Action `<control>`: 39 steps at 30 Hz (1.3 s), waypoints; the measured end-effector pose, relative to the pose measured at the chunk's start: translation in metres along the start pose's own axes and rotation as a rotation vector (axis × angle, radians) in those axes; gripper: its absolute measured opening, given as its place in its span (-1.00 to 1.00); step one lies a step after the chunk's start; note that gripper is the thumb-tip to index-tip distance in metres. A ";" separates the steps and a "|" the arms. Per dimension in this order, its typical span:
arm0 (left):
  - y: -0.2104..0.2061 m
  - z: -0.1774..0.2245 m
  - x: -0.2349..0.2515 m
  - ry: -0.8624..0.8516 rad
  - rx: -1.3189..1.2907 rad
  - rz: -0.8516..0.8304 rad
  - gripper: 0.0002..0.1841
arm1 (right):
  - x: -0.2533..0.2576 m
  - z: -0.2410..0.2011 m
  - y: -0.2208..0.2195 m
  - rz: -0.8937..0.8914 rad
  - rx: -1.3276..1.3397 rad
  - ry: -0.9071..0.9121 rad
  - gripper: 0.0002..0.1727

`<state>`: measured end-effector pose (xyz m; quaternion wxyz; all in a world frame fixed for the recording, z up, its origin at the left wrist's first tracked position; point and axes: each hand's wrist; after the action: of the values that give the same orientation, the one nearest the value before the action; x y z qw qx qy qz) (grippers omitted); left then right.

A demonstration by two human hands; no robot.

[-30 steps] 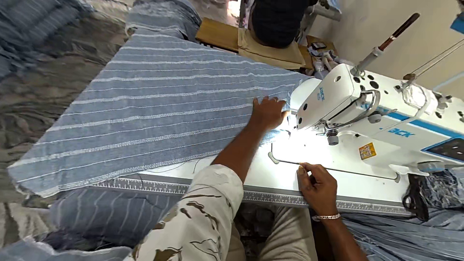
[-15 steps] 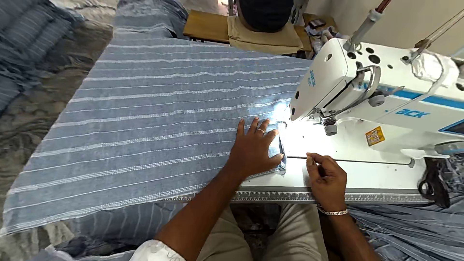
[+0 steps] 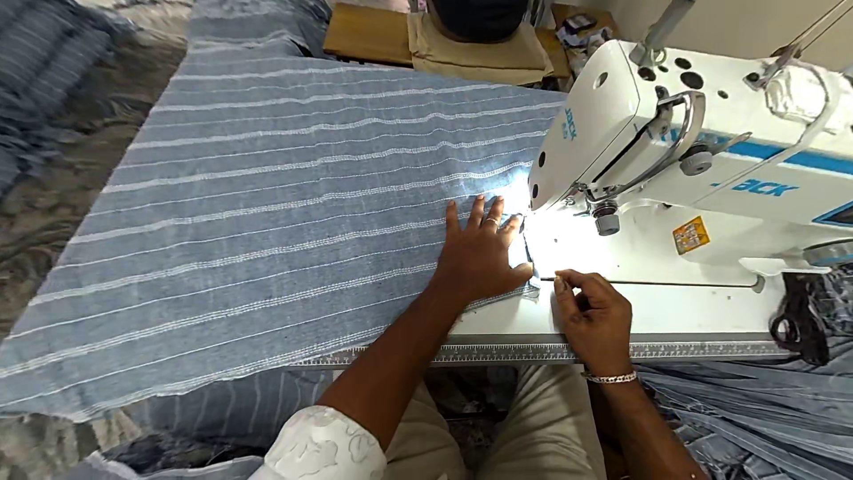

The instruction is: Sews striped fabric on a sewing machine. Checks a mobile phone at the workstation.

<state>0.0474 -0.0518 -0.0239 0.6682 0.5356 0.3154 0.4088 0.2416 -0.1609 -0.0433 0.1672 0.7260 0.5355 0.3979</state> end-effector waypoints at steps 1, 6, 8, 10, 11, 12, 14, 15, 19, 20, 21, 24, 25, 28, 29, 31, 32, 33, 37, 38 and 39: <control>-0.001 0.001 0.004 -0.002 -0.002 0.002 -0.09 | 0.000 0.000 0.000 0.000 -0.003 0.000 -0.76; -0.001 0.001 0.005 -0.024 0.008 -0.004 -0.10 | 0.006 -0.002 0.002 -0.012 0.010 -0.018 -0.76; -0.001 0.001 0.004 -0.022 0.003 -0.011 -0.09 | 0.018 -0.012 0.007 -0.073 0.023 -0.052 -0.68; 0.002 0.000 0.003 -0.021 -0.025 -0.013 -0.08 | 0.033 -0.028 0.008 -0.124 0.070 -0.079 -0.61; 0.003 -0.001 0.003 -0.020 -0.045 -0.010 -0.07 | 0.042 -0.035 0.007 -0.152 0.074 -0.100 -0.58; 0.004 -0.002 0.002 -0.022 -0.067 0.000 -0.08 | 0.050 -0.042 0.002 -0.178 0.051 -0.133 -0.54; 0.005 -0.004 -0.001 -0.024 -0.102 0.021 -0.13 | 0.062 -0.045 -0.012 -0.213 -0.038 -0.185 -0.48; 0.004 -0.005 -0.001 -0.021 -0.113 0.027 -0.16 | 0.064 -0.046 -0.017 -0.214 -0.078 -0.204 -0.49; 0.004 -0.005 -0.002 -0.012 -0.114 0.025 -0.19 | 0.067 -0.056 -0.016 -0.266 -0.236 -0.247 -0.49; 0.004 -0.006 -0.002 -0.016 -0.111 0.025 -0.18 | 0.067 -0.060 -0.016 -0.282 -0.274 -0.237 -0.47; 0.004 -0.006 -0.002 -0.022 -0.109 0.020 -0.17 | 0.068 -0.064 -0.016 -0.298 -0.315 -0.221 -0.45; 0.004 -0.004 -0.002 -0.036 -0.081 0.013 -0.13 | 0.068 -0.065 -0.017 -0.309 -0.371 -0.171 -0.43; 0.004 -0.004 -0.002 -0.036 -0.062 0.006 -0.10 | 0.069 -0.065 -0.018 -0.312 -0.368 -0.185 -0.46; 0.004 -0.004 0.000 -0.037 -0.009 -0.026 -0.03 | 0.073 -0.068 -0.020 -0.380 -0.381 -0.212 -0.45; 0.003 -0.004 0.000 -0.042 -0.001 -0.032 -0.03 | 0.074 -0.068 -0.020 -0.416 -0.381 -0.216 -0.42; 0.003 -0.003 0.001 -0.042 0.001 -0.043 0.01 | 0.077 -0.064 -0.016 -0.473 -0.292 -0.263 -0.47; 0.003 -0.002 0.001 -0.035 -0.007 -0.045 0.02 | 0.079 -0.058 -0.013 -0.481 -0.199 -0.291 -0.57; 0.004 -0.002 0.002 -0.028 -0.015 -0.045 0.02 | 0.079 -0.050 -0.010 -0.471 -0.090 -0.302 -0.66; 0.004 -0.002 0.000 -0.032 -0.044 -0.014 0.05 | 0.065 -0.017 -0.002 -0.338 0.347 -0.331 -0.79; 0.005 -0.002 0.000 -0.033 -0.049 -0.014 0.06 | 0.062 -0.013 -0.001 -0.295 0.406 -0.339 -0.77; 0.004 -0.002 0.000 -0.034 -0.043 -0.015 0.08 | 0.061 -0.013 -0.002 -0.248 0.419 -0.337 -0.74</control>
<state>0.0445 -0.0502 -0.0201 0.6880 0.5254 0.2991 0.4015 0.2373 -0.1069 -0.0116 0.1477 0.7294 0.6554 0.1288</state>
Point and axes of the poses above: each hand's wrist, its own x-axis towards the middle knuckle, its own y-axis out of the back of the hand, z = x × y, and after that the axes turned 2 degrees about x, right-handed
